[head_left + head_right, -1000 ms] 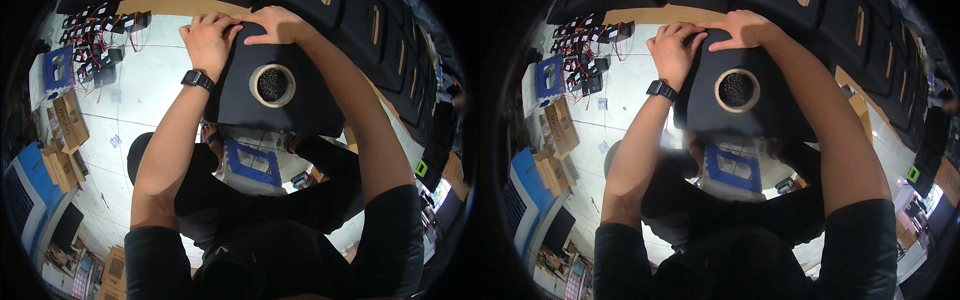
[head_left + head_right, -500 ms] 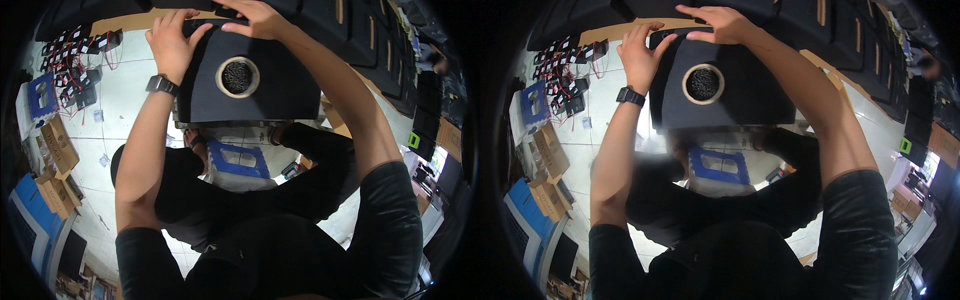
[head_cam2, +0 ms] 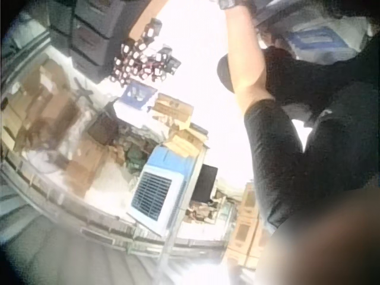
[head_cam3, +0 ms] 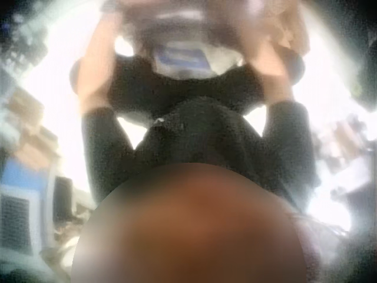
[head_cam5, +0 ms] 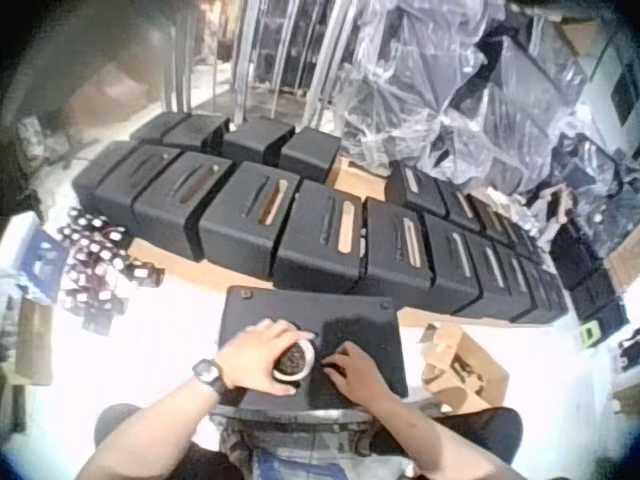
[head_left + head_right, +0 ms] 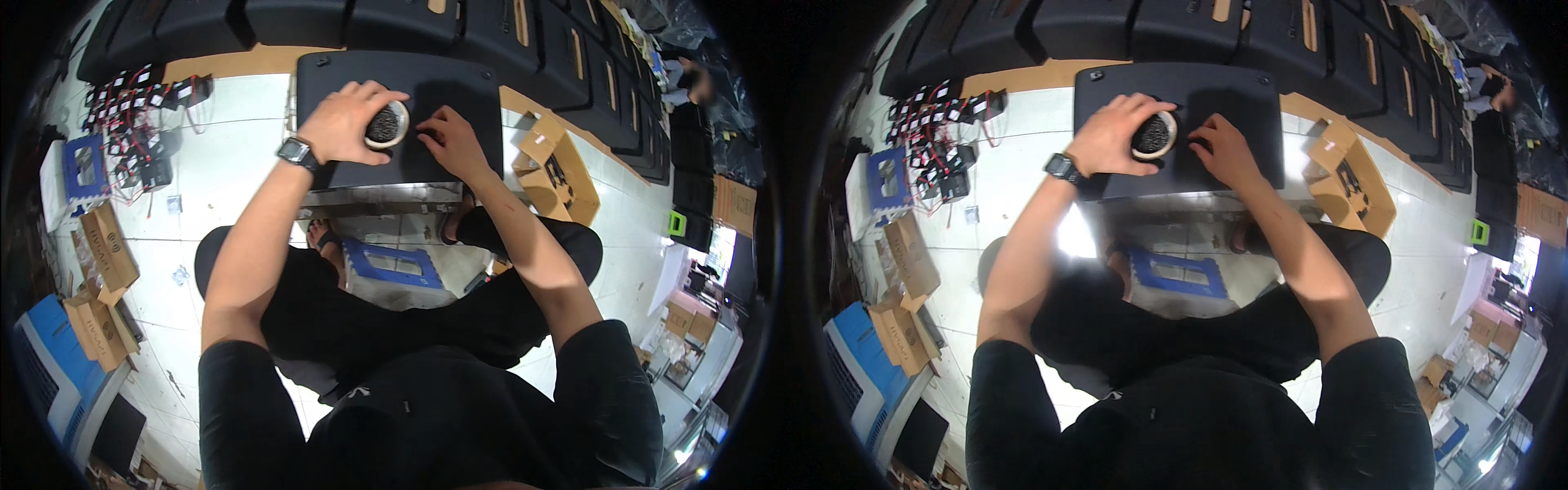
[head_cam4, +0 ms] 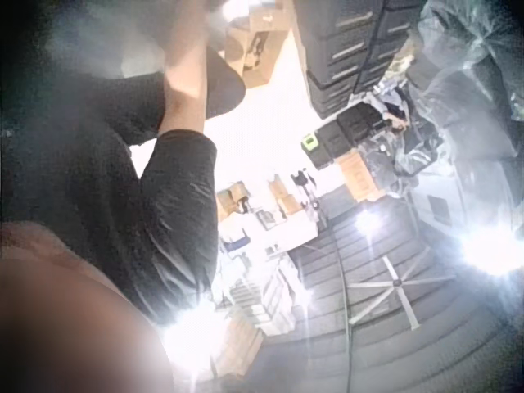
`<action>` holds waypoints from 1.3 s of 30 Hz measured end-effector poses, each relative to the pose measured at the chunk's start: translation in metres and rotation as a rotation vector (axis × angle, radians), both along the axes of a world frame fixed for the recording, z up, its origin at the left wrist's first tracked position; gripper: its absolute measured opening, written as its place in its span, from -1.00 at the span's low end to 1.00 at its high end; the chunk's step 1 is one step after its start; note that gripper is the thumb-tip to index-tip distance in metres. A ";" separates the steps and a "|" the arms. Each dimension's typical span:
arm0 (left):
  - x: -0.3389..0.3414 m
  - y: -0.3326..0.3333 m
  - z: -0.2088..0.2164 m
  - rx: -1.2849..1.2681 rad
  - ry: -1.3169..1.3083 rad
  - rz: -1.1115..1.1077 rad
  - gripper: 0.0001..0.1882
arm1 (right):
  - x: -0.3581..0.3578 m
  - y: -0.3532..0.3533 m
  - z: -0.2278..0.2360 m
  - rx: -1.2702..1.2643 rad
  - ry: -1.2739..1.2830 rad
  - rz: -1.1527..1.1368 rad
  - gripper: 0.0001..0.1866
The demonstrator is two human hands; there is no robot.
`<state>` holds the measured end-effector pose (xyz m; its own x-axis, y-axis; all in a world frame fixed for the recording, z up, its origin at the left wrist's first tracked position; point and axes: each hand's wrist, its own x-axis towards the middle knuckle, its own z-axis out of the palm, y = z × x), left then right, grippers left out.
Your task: The person assembles black plastic cases by inserting screws and using a cordless drill to tighten them. They handle multiple cases, place them on a stack, and attach small components to the case surfaces.
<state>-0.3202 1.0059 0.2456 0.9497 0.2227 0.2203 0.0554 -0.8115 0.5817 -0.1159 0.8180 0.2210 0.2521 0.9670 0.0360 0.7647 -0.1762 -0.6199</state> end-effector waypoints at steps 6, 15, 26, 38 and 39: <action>0.003 -0.011 -0.013 -0.099 -0.026 0.097 -0.02 | -0.056 -0.019 0.006 -0.052 0.382 -0.333 -0.73; -0.013 0.086 -0.039 -0.289 -0.221 0.532 -0.35 | -0.116 -0.037 0.002 -0.057 0.789 -0.500 -0.65; -0.006 0.115 -0.090 -0.138 -0.125 0.571 -0.64 | -0.057 -0.024 -0.006 0.017 0.536 -0.431 -0.72; -0.007 0.127 -0.106 -0.181 -0.109 0.506 -0.61 | -0.120 -0.026 0.005 0.094 0.414 -0.178 -0.76; -0.007 0.129 -0.107 -0.192 -0.111 0.503 -0.61 | -0.123 -0.022 0.008 0.081 0.385 -0.175 -0.76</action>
